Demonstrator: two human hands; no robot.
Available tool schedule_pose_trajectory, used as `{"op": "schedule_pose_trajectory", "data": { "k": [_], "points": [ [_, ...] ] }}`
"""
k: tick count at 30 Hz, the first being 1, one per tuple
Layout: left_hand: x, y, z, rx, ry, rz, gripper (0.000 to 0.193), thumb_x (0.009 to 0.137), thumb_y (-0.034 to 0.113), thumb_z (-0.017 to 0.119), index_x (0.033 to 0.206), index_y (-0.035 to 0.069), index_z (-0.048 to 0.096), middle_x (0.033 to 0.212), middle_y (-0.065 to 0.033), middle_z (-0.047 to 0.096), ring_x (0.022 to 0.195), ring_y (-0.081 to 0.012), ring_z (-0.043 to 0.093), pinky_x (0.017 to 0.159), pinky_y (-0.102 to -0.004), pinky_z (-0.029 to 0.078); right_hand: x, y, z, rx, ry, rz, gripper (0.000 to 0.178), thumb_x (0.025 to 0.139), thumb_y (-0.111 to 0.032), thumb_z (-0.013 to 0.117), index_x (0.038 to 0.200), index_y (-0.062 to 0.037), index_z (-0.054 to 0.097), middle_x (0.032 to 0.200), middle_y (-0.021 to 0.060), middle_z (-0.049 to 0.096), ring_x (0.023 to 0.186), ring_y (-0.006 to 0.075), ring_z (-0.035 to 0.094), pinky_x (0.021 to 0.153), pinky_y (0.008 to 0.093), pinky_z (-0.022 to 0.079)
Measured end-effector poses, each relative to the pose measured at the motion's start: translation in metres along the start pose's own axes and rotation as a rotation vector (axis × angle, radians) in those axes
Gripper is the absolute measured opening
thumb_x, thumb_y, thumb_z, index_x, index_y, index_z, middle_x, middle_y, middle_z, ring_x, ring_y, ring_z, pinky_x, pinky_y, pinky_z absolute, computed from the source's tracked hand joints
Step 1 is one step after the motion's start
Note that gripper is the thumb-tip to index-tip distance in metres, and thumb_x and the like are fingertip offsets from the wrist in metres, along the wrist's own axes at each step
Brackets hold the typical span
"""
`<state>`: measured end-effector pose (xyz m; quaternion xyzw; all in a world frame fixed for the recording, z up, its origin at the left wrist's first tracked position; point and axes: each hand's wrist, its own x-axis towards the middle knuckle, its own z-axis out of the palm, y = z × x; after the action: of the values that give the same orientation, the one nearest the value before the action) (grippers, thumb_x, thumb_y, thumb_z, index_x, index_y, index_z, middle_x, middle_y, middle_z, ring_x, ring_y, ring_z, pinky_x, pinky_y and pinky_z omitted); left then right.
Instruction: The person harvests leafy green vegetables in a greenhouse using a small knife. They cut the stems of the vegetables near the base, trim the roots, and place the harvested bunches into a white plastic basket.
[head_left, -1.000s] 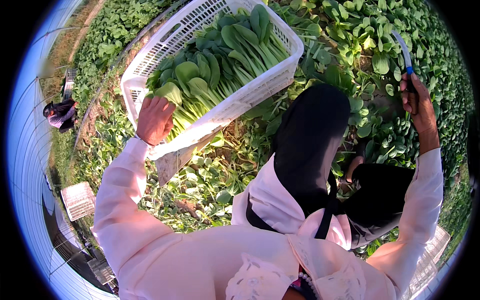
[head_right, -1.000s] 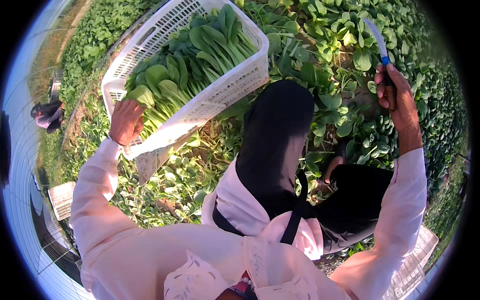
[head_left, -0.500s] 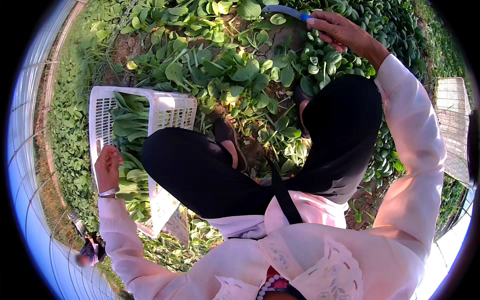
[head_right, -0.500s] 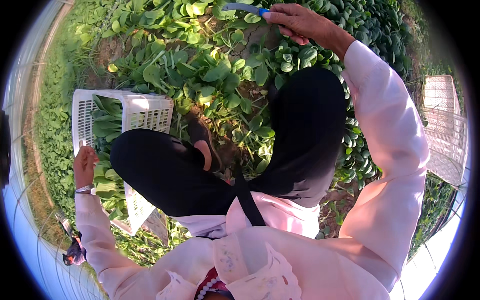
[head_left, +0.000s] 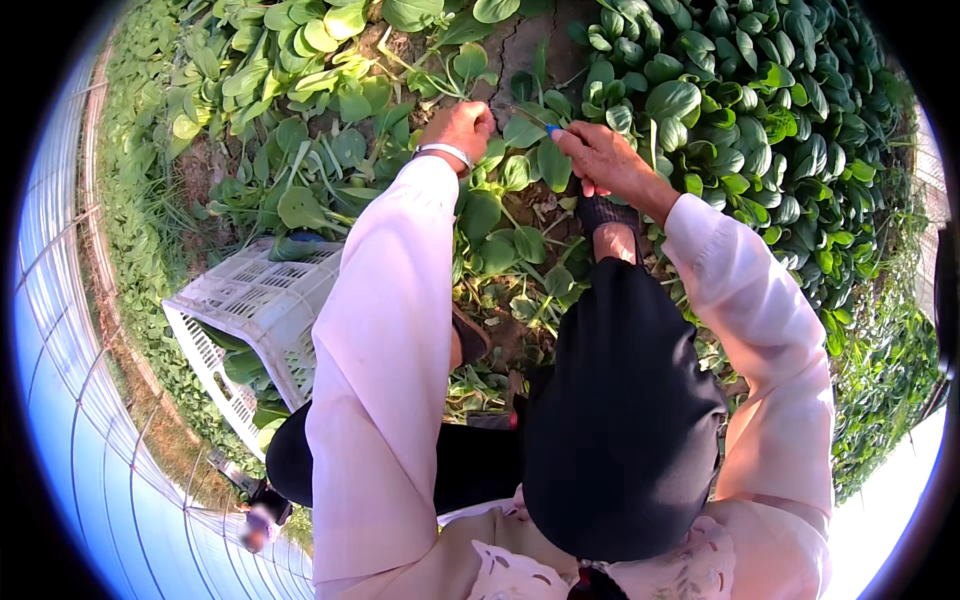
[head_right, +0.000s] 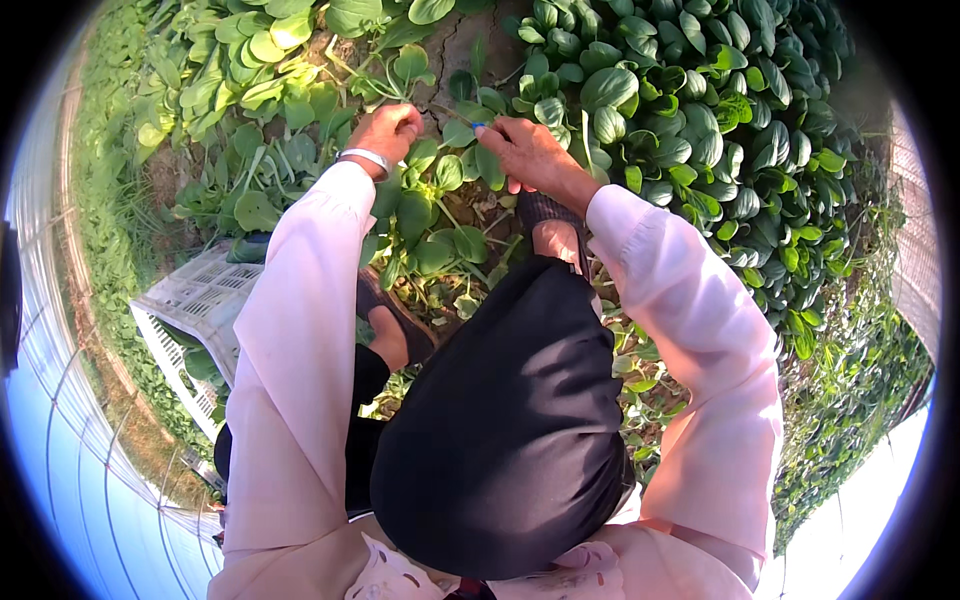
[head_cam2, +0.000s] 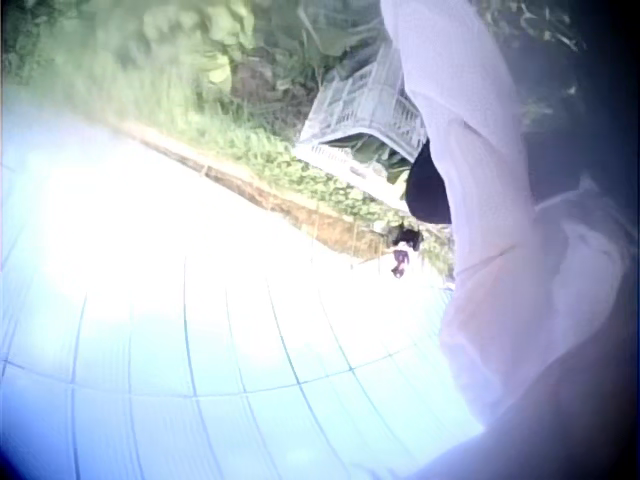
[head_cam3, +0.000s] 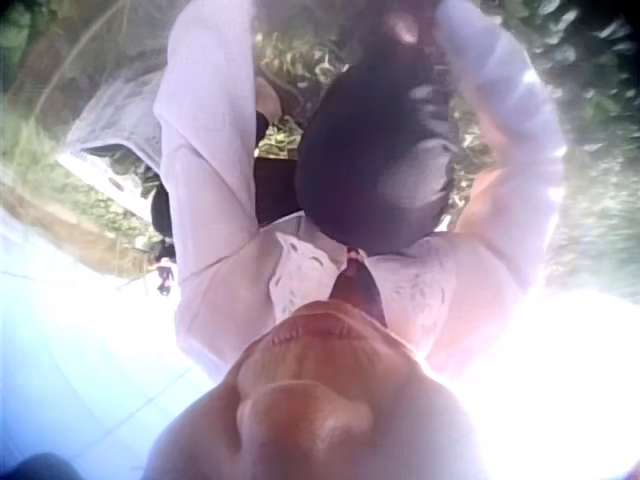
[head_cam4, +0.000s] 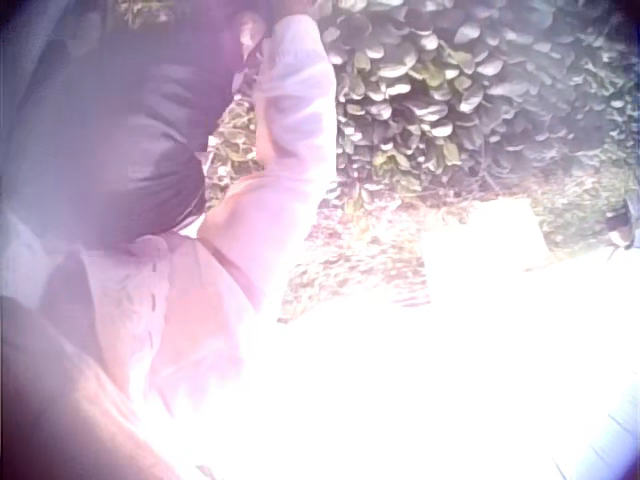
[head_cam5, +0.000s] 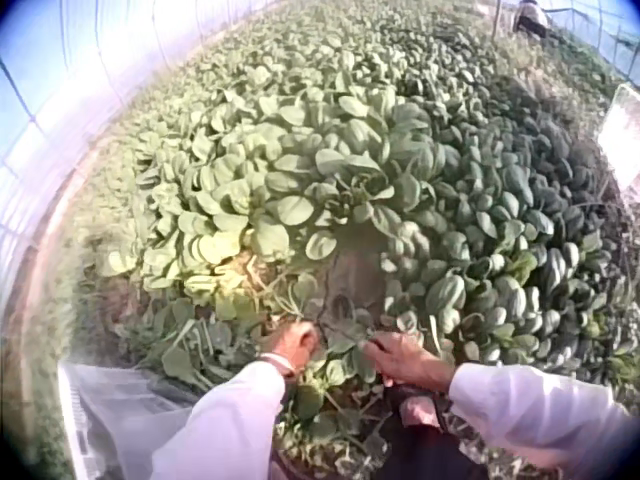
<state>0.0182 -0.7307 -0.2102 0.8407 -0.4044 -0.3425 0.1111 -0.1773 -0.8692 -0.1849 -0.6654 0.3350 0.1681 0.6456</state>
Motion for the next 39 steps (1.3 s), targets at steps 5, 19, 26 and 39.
{"op": "schedule_pose_trajectory", "data": {
  "k": [5,19,26,39],
  "points": [
    [-0.041,0.006,0.036,0.564,-0.110,-0.216,0.031,0.080,0.034,0.070,0.103,0.013,0.067,0.107,-0.0075,0.065,0.107,-0.0276,0.059,0.083,-0.0450,0.051,0.025,0.026,0.020,-0.030,-0.081,-0.045,0.048,0.096,-0.044,0.048,0.101,0.0028,0.057,0.066,0.0119,0.057,0.053,0.0204,0.061,0.054,0.0343,0.049],
    [-0.089,-0.035,0.060,0.322,0.184,-0.231,0.025,0.073,0.016,0.070,0.095,0.008,0.060,0.098,-0.0110,0.060,0.096,-0.0320,0.059,0.075,-0.0473,0.050,0.055,0.065,0.077,-0.336,-0.104,-0.152,0.040,0.098,-0.036,0.045,0.098,0.0016,0.058,0.080,0.0268,0.063,0.080,0.0461,0.061,0.074,0.0510,0.047],
    [-0.088,-0.031,0.060,0.281,0.146,-0.252,0.025,0.075,0.013,0.069,0.097,0.005,0.061,0.097,-0.0152,0.062,0.093,-0.0358,0.061,0.078,-0.0472,0.051,0.053,0.059,0.085,-0.399,-0.069,-0.089,0.043,0.097,-0.037,0.044,0.097,0.0020,0.061,0.089,0.0260,0.066,0.086,0.0446,0.063,0.079,0.0523,0.049],
    [-0.091,-0.056,0.053,-0.507,0.361,-0.431,0.026,0.071,0.014,0.074,0.094,0.004,0.064,0.090,-0.0073,0.063,0.085,-0.0286,0.060,0.072,-0.0392,0.046,0.044,0.080,0.051,-0.279,-0.233,-0.097,0.047,0.097,-0.039,0.042,0.094,0.0033,0.063,0.087,0.0256,0.065,0.084,0.0423,0.063,0.078,0.0480,0.048]
  ]
}}
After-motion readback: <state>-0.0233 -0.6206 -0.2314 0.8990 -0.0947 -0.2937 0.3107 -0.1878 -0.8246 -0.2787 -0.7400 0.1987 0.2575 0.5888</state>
